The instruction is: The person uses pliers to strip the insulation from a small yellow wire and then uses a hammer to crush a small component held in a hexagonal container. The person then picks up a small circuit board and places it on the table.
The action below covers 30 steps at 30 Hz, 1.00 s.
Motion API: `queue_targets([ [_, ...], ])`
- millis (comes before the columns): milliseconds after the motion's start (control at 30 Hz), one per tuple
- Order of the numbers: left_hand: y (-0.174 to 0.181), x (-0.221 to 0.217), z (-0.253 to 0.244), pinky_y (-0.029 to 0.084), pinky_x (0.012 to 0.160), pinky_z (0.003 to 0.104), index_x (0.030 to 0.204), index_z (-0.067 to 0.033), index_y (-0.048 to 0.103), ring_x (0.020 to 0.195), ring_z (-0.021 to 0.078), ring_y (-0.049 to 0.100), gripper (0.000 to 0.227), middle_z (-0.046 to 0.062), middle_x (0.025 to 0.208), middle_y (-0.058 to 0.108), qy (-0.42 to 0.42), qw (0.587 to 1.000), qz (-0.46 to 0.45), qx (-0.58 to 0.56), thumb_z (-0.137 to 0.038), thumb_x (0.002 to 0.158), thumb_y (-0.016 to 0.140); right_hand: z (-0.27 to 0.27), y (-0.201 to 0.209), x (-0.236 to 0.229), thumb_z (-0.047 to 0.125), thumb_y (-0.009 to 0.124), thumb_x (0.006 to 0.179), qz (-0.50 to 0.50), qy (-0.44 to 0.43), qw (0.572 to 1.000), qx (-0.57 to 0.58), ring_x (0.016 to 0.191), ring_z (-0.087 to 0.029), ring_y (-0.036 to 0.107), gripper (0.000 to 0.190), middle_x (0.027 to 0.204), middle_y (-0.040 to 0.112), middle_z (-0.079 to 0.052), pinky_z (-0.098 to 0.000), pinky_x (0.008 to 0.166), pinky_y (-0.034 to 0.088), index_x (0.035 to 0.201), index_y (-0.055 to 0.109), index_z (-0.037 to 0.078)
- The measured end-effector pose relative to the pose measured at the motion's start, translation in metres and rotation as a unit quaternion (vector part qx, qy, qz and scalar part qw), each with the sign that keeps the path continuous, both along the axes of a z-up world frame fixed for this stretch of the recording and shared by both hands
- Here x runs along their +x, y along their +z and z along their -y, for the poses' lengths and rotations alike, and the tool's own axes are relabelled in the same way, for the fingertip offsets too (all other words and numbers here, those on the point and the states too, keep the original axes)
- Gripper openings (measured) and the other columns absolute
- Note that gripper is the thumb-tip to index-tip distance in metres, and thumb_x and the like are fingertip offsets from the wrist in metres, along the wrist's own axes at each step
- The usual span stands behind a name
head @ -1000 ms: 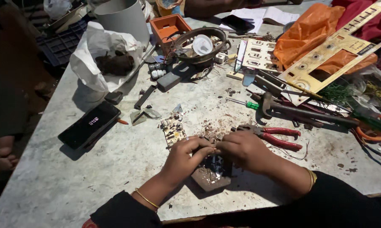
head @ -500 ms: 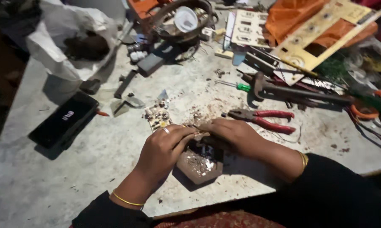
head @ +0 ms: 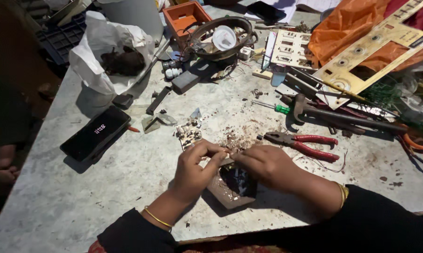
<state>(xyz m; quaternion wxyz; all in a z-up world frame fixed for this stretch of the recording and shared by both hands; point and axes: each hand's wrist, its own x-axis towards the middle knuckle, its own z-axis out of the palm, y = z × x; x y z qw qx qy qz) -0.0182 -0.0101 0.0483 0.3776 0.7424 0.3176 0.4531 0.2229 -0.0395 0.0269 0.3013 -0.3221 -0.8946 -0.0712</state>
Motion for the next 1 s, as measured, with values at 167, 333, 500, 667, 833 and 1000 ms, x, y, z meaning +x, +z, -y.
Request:
queue_targets([
  [167, 0.007, -0.003, 0.001, 0.055, 0.075, 0.035, 0.092, -0.0042, 0.070, 0.084, 0.0238, 0.071, 0.007, 0.008, 0.090, 0.072, 0.041, 0.988, -0.104, 0.109, -0.007, 0.089, 0.075, 0.011, 0.006, -0.003, 0.012, 0.071, 0.077, 0.050, 0.032, 0.998, 0.037, 0.090, -0.029, 0.071, 0.050, 0.108, 0.070, -0.016, -0.0390, 0.073, 0.057, 0.124, 0.066, -0.002],
  [333, 0.001, 0.005, -0.001, 0.050, 0.095, 0.043, 0.098, -0.0028, 0.070, 0.110, 0.0326, 0.063, 0.016, 0.011, 0.101, 0.071, -0.033, 0.958, -0.128, 0.253, -0.005, 0.082, 0.073, 0.008, 0.016, 0.002, 0.017, 0.083, 0.086, -0.086, -0.007, 0.995, 0.051, 0.085, -0.024, 0.068, 0.035, 0.106, 0.069, -0.012, -0.0352, 0.068, 0.054, 0.118, 0.071, 0.011],
  [500, -0.001, 0.005, 0.003, 0.050, 0.095, 0.041, 0.096, -0.0052, 0.067, 0.106, 0.0305, 0.062, 0.010, 0.012, 0.100, 0.067, -0.064, 0.986, -0.052, 0.146, -0.006, 0.087, 0.072, -0.001, 0.016, -0.003, 0.014, 0.081, 0.081, -0.114, -0.018, 0.993, -0.011, 0.093, -0.030, 0.066, 0.037, 0.101, 0.066, -0.011, -0.0395, 0.076, 0.055, 0.117, 0.071, 0.010],
  [667, 0.000, 0.001, 0.007, 0.048, 0.085, 0.041, 0.092, -0.0031, 0.060, 0.091, 0.0292, 0.062, 0.007, 0.011, 0.090, 0.063, 0.025, 0.990, -0.078, 0.112, -0.005, 0.092, 0.067, -0.002, 0.005, -0.005, 0.012, 0.077, 0.079, -0.050, 0.016, 0.998, -0.041, 0.094, -0.033, 0.064, 0.040, 0.100, 0.066, -0.013, -0.0425, 0.077, 0.054, 0.117, 0.072, 0.001],
  [833, 0.005, 0.004, -0.004, 0.048, 0.084, 0.044, 0.090, -0.0038, 0.062, 0.086, 0.0336, 0.063, 0.008, 0.013, 0.085, 0.063, 0.050, 0.977, -0.132, 0.162, -0.007, 0.091, 0.069, 0.005, 0.022, -0.008, 0.012, 0.068, 0.078, 0.006, 0.032, 0.994, 0.102, 0.104, -0.032, 0.065, 0.043, 0.108, 0.067, -0.014, -0.0436, 0.087, 0.056, 0.119, 0.070, 0.000],
  [1000, 0.002, 0.002, -0.002, 0.050, 0.085, 0.044, 0.099, -0.0049, 0.067, 0.095, 0.0342, 0.064, 0.011, 0.013, 0.097, 0.068, -0.015, 0.978, -0.156, 0.136, -0.006, 0.089, 0.070, 0.005, 0.030, 0.000, 0.012, 0.072, 0.081, -0.050, 0.045, 0.995, 0.073, 0.102, -0.031, 0.064, 0.036, 0.107, 0.068, -0.012, -0.0422, 0.084, 0.055, 0.116, 0.071, 0.003],
])
